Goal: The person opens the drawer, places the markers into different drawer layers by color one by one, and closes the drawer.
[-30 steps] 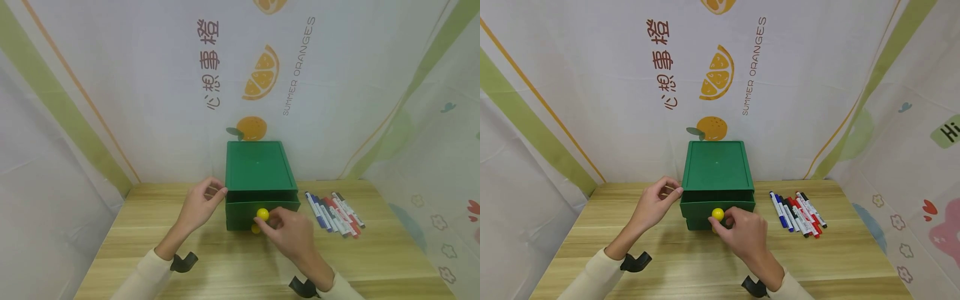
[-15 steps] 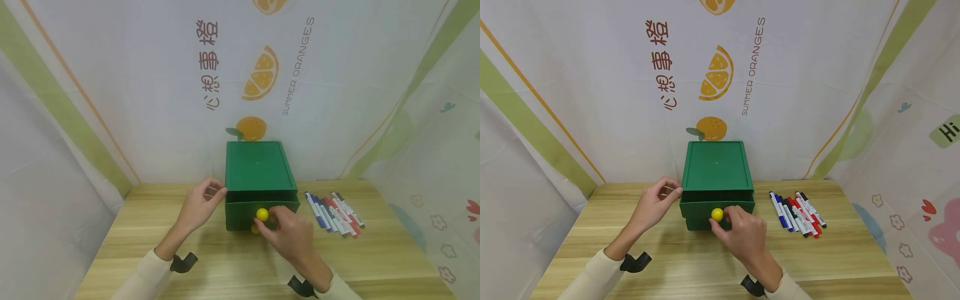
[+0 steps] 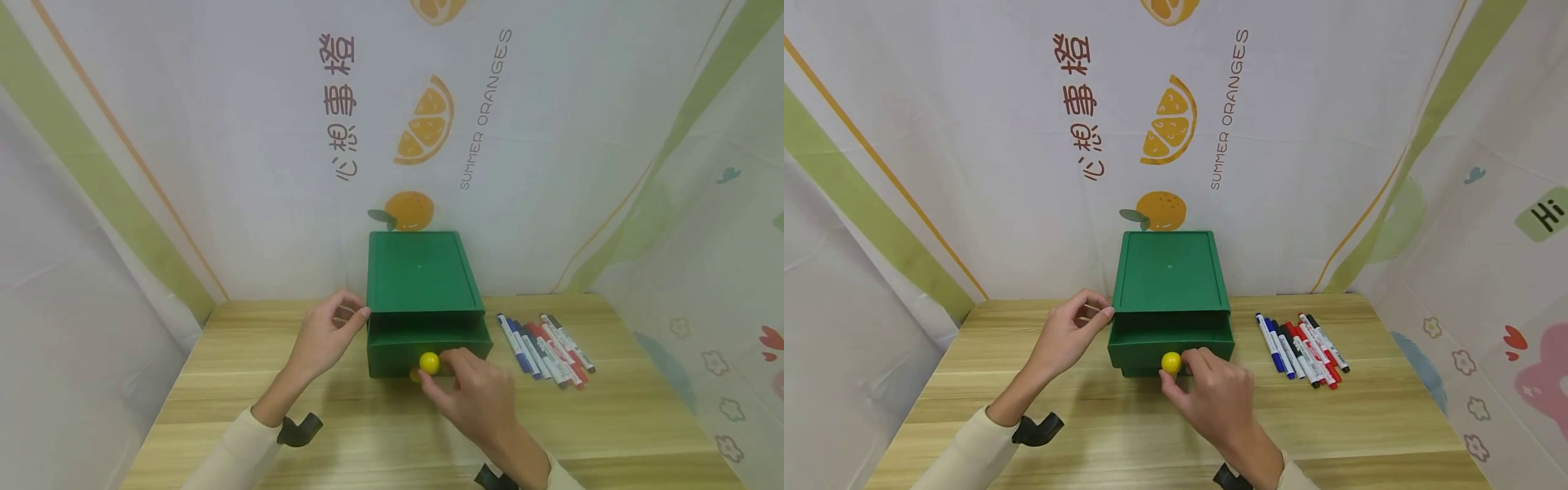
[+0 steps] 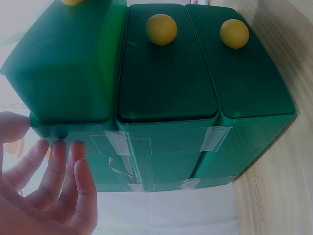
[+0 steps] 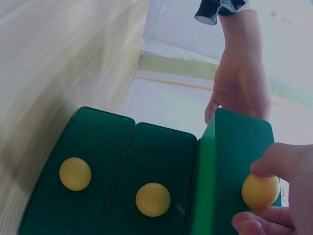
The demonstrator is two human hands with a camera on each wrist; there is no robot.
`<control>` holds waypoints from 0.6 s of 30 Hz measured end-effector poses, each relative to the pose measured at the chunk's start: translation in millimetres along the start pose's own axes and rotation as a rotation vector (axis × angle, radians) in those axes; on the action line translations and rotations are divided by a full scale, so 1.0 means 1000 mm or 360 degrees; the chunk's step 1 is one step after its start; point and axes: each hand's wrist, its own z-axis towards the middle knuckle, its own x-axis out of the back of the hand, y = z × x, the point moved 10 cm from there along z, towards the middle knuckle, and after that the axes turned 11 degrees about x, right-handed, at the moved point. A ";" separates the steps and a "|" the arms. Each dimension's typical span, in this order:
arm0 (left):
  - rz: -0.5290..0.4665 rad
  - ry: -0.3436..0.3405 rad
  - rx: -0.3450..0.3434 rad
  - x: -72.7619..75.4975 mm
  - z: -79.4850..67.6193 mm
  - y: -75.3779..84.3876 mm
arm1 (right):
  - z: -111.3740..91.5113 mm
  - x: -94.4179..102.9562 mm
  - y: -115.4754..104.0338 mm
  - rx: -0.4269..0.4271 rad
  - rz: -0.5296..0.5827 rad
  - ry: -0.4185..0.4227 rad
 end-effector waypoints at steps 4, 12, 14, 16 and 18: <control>0.0000 -0.0004 0.0010 0.000 0.000 -0.001 | -0.003 0.003 -0.005 -0.0010 0.0016 -0.0040; -0.0002 0.0005 0.0008 0.000 0.000 -0.001 | -0.010 0.013 -0.018 0.0011 -0.0001 -0.0049; 0.0000 0.0007 0.0006 0.000 0.000 -0.001 | -0.011 0.015 -0.020 0.0012 -0.0012 -0.0061; 0.0002 0.0008 0.0005 0.000 0.000 -0.001 | -0.012 0.016 -0.023 0.0009 -0.0018 -0.0075; 0.0003 0.0007 0.0004 0.000 0.000 -0.001 | -0.013 0.018 -0.025 0.0006 -0.0023 -0.0086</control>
